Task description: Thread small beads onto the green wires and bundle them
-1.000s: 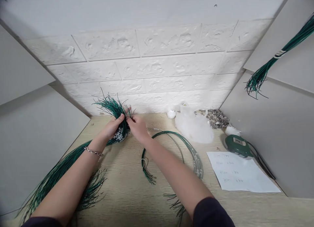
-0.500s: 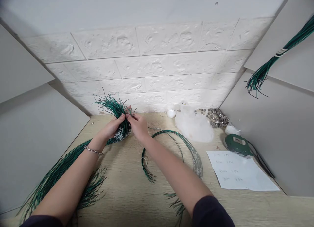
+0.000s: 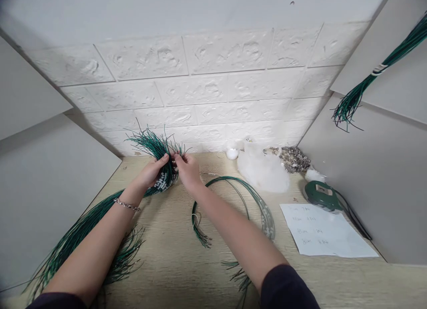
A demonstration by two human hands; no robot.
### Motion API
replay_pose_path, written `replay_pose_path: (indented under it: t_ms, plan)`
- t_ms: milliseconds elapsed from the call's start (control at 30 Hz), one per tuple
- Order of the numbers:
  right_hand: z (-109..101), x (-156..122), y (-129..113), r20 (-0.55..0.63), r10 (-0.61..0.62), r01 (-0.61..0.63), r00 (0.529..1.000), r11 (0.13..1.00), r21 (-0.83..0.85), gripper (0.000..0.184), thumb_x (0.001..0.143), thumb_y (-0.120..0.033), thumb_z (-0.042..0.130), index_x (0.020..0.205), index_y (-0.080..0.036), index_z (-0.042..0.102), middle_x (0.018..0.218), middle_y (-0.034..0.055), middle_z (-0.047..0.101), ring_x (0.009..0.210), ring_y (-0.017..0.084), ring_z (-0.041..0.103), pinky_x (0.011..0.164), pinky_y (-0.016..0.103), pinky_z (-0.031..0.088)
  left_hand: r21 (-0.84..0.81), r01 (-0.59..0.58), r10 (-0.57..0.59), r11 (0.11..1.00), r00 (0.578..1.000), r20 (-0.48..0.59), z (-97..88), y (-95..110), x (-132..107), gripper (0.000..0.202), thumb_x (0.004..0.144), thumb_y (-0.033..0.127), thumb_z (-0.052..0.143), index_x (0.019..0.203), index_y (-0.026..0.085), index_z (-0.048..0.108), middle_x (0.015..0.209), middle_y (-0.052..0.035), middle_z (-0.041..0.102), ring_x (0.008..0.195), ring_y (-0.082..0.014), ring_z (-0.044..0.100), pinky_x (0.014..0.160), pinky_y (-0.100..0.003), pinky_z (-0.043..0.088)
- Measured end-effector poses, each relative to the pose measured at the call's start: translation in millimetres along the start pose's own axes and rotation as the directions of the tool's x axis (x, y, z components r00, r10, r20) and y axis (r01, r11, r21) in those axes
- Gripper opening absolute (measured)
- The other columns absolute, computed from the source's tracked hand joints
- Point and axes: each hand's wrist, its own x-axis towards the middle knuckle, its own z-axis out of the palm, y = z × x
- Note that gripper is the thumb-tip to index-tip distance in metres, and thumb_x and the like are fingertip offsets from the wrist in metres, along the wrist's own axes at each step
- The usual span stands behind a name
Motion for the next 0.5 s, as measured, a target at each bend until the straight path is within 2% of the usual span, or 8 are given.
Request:
replay_pose_path:
  t_ms: [100,200,333,433,500]
  plan:
    - [0.0,-1.8,-3.6,-0.036,0.015,-0.016,0.999,1.0,-0.024,0.021,0.074,-0.034,0.049,0.075,-0.015,0.057,0.062,-0.0001,0.057,0.053,0.008,0.052,0.047,0.019,0.039,-0.015,0.006,-0.006,1.0,1.0,0.024,0.6,1.9,-0.8,0.044,0.065,0.04,0.066,0.102,0.015,0.061,0.092,-0.0081,0.066,0.088,-0.0222,0.06,0.073,-0.032,0.049]
    - [-0.2,-1.8,-5.6,-0.087,0.033,-0.038,0.996,0.998,-0.049,0.017,0.074,-0.03,0.046,0.072,-0.015,0.056,0.055,-0.0022,0.052,0.046,0.008,0.047,0.043,0.019,0.037,0.005,-0.011,0.011,1.0,0.999,0.047,-1.0,1.9,-0.2,0.042,0.067,0.04,0.064,0.101,0.015,0.062,0.087,-0.0079,0.066,0.086,-0.0215,0.06,0.071,-0.031,0.048]
    - [-0.8,0.3,-2.1,-0.121,0.046,-0.052,0.992,0.997,-0.05,0.014,0.069,-0.025,0.047,0.063,-0.015,0.053,0.053,-0.0029,0.05,0.048,0.007,0.046,0.046,0.019,0.037,0.079,-0.096,0.094,0.992,0.995,0.024,-3.9,0.4,1.8,0.03,0.07,0.041,0.061,0.079,0.013,0.063,0.073,-0.0044,0.062,0.071,-0.0157,0.057,0.065,-0.027,0.046]
    - [-2.8,3.0,2.3,-0.051,-0.043,0.039,0.998,0.996,-0.074,0.012,0.065,-0.025,0.049,0.059,-0.015,0.052,0.057,-0.0024,0.052,0.054,0.008,0.048,0.052,0.02,0.039,0.076,-0.11,0.108,0.991,0.994,0.027,-4.2,0.5,2.6,0.029,0.071,0.042,0.059,0.066,0.014,0.056,0.063,-0.0008,0.057,0.061,-0.0127,0.053,0.06,-0.026,0.044]
    - [-6.3,6.3,2.7,0.062,-0.102,0.108,0.993,0.988,-0.109,0.011,0.064,-0.025,0.05,0.06,-0.015,0.053,0.061,-0.0023,0.053,0.06,0.009,0.049,0.057,0.019,0.039,0.06,-0.094,0.092,0.994,0.995,0.029,-4.3,1.0,2.8,0.029,0.071,0.043,0.058,0.065,0.015,0.054,0.062,0.0005,0.056,0.057,-0.0118,0.052,0.058,-0.025,0.043]
